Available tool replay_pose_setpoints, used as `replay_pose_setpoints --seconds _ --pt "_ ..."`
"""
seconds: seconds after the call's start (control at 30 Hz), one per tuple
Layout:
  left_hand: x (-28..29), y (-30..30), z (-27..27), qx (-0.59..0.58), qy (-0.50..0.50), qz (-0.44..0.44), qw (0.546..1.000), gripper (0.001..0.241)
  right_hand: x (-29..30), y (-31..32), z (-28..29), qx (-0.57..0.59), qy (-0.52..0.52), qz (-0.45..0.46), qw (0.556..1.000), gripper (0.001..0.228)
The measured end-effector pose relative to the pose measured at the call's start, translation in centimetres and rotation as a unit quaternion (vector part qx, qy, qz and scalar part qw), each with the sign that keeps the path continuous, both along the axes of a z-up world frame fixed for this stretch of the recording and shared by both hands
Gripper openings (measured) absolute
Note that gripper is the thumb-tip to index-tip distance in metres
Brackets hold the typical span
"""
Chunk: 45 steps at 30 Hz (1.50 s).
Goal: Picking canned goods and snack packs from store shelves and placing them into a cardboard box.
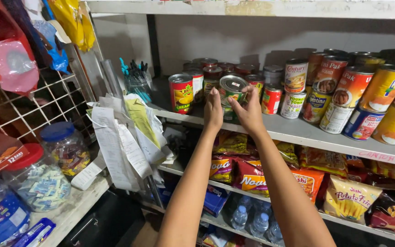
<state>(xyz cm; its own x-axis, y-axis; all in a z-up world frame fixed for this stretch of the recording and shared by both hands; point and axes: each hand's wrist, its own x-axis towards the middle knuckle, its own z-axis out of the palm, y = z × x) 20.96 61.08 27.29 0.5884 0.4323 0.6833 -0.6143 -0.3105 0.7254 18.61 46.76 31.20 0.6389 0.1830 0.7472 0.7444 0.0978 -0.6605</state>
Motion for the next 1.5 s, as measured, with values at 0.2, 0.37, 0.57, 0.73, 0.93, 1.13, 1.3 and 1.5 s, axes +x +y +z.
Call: replay_pose_setpoints --seconds 0.2,0.37,0.57,0.73,0.93,1.13,1.3,1.5 --pt "-0.8 0.2 0.1 -0.022 0.004 -0.09 0.996 0.058 -0.9 -1.2 0.0 -0.006 0.061 -0.145 0.987 0.057" --pt "-4.8 -2.7 -0.1 0.129 -0.096 0.056 0.985 0.038 1.0 -2.3 -1.8 0.025 -0.05 -0.128 0.99 0.055" --pt "-8.5 -8.7 -0.1 0.171 -0.167 0.006 0.971 0.038 -2.3 -7.3 -1.7 0.161 -0.019 0.037 0.986 0.073" --pt "-13.7 -17.4 2.5 0.039 -0.129 -0.254 0.958 0.051 -8.7 -15.4 -1.2 0.191 0.036 0.081 0.978 0.089" --pt "-14.3 -29.1 0.5 0.065 -0.127 -0.336 0.931 0.061 -13.7 -30.1 -3.3 0.246 0.091 0.182 0.947 0.099" --pt "-12.9 -44.4 -8.0 -0.008 -0.02 -0.5 0.866 0.058 -18.6 -46.0 -10.5 0.2 0.199 0.032 0.959 0.086" --pt "-13.8 -57.7 -17.4 -0.007 0.122 -0.472 0.873 0.056 -22.2 -59.1 -19.3 0.126 0.305 -0.106 0.938 0.073" --pt "-20.2 -70.3 -27.5 -0.093 0.277 -0.571 0.767 0.051 -27.9 -70.8 -28.6 0.227 0.403 -0.112 0.88 0.071"
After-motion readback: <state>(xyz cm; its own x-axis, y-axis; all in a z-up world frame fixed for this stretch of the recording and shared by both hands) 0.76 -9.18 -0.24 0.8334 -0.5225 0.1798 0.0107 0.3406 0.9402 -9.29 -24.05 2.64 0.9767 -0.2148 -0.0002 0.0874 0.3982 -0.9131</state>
